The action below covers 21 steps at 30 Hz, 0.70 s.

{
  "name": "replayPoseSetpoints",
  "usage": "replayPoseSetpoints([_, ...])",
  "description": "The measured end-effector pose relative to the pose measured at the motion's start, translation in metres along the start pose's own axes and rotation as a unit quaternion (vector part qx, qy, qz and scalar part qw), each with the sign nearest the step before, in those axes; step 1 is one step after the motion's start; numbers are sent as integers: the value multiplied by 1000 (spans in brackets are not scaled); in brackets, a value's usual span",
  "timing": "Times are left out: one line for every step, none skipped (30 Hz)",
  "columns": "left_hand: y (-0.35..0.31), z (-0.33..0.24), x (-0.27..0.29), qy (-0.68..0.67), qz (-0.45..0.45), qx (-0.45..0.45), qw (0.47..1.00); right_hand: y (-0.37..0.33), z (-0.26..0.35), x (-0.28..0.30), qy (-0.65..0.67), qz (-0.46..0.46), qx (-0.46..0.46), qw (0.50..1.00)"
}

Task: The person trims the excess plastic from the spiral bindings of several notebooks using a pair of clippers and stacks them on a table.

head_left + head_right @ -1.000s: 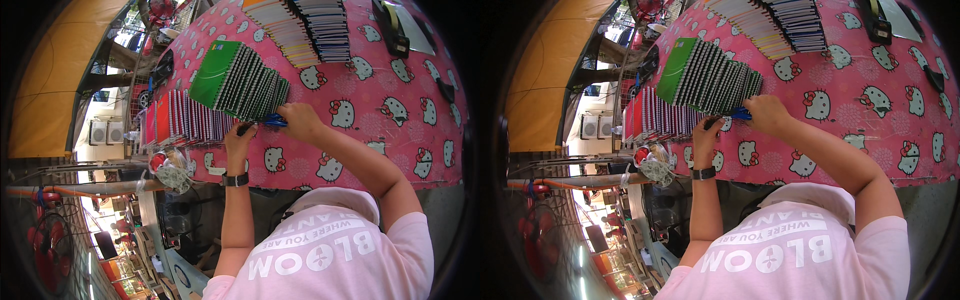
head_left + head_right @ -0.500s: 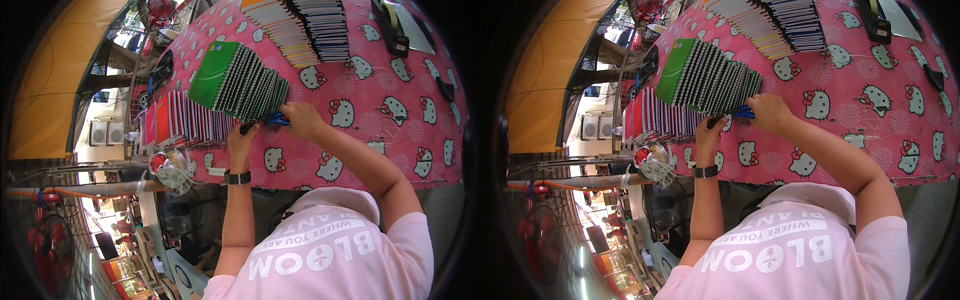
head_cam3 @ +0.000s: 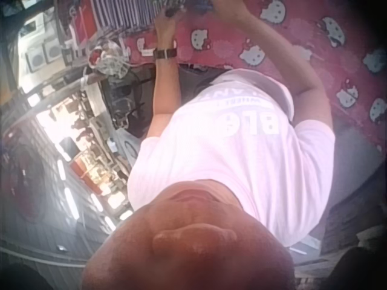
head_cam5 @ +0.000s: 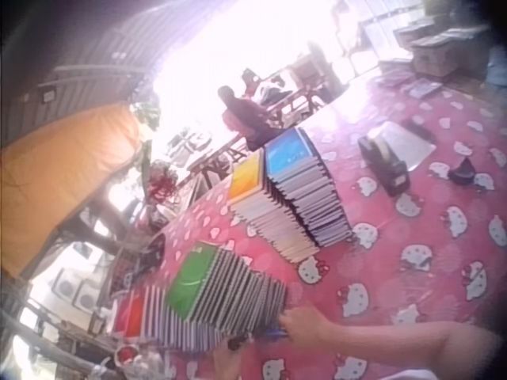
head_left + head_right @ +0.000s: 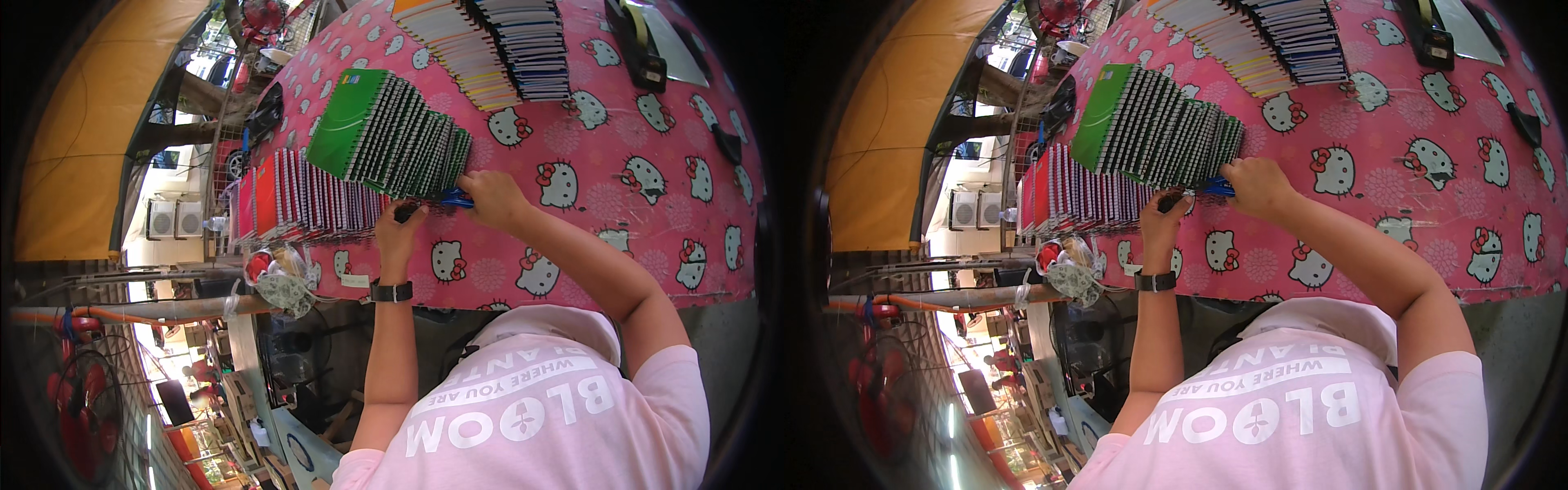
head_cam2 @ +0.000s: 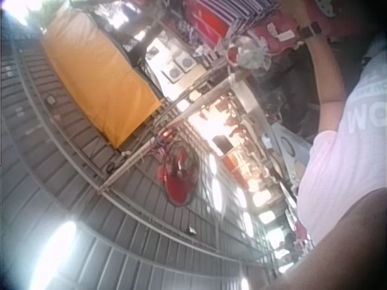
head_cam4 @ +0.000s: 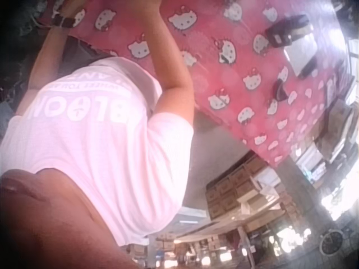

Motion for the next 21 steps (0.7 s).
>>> replayPoseSetpoints([0, 1, 1, 13, 5, 5, 1000, 1, -2, -5, 12, 41, -21, 999])
replayPoseSetpoints([0, 1, 2, 26, 9, 11, 1000, 0, -4, -5, 26, 38, -20, 999])
replayPoseSetpoints([0, 1, 2, 39, 14, 17, 999, -3, -9, -5, 40, 35, -19, 998])
replayPoseSetpoints([-1, 3, 2, 15, 5, 29, 999, -5, -12, -5, 54, 31, -18, 998])
replayPoseSetpoints([-3, 6, 0, -9, -2, 43, 999, -7, -13, 2, 27, -12, -5, 1000])
replayPoseSetpoints([-6, 8, -3, -34, -10, 56, 998, -9, -13, 8, 0, -55, 8, 998])
replayPoseSetpoints([-6, 10, -4, -33, -13, 52, 998, -11, -12, 14, -27, -98, 21, 995])
replayPoseSetpoints([-5, 10, -5, -30, -17, 46, 998, -10, -11, 14, -39, -102, 24, 994])
replayPoseSetpoints([-5, 10, -5, -27, -21, 40, 999, -9, -9, 13, -50, -106, 28, 993])
replayPoseSetpoints([-6, 11, -7, -25, -22, 46, 998, -8, -7, 12, -62, -110, 31, 991])
replayPoseSetpoints([-8, 6, -11, -23, -22, 52, 998, -8, -9, 11, -56, -107, 29, 992])
replayPoseSetpoints([-8, 3, -14, -21, -22, 57, 998, -8, -11, 11, -51, -104, 27, 993])
replayPoseSetpoints([-7, 2, -17, -21, -22, 51, 998, -7, -13, 10, -46, -100, 25, 994])
replayPoseSetpoints([-9, 2, -18, -20, -26, 48, 998, -9, -10, 14, -43, -101, 21, 994])
replayPoseSetpoints([-10, 2, -17, -19, -29, 45, 998, -10, -9, 21, -41, -102, 17, 994])
replayPoseSetpoints([-11, 3, -16, -18, -32, 42, 998, -11, -7, 24, -39, -103, 12, 994])
replayPoseSetpoints([-10, -1, -20, -19, -30, 38, 999, -11, -7, 23, -46, -110, 21, 993])
replayPoseSetpoints([-10, -4, -23, -19, -28, 33, 999, -10, -7, 21, -53, -117, 30, 991])
replayPoseSetpoints([-10, -4, -23, 4, -36, 18, 999, -9, -7, 19, -60, -125, 39, 990])
replayPoseSetpoints([-9, -5, -22, 27, -45, 0, 999, -7, -8, 16, -42, -106, 35, 993])
replayPoseSetpoints([-9, -6, -20, 51, -55, -18, 997, -4, -9, 14, -24, -87, 31, 995])
Point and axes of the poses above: each hand's wrist, its own y-axis towards the middle knuckle, its own x-axis out of the back of the hand, z = x × y, the point moved 8 cm from there along y, towards the middle knuckle, and after that the axes turned 12 degrees about -x, right-handed, at the moved point
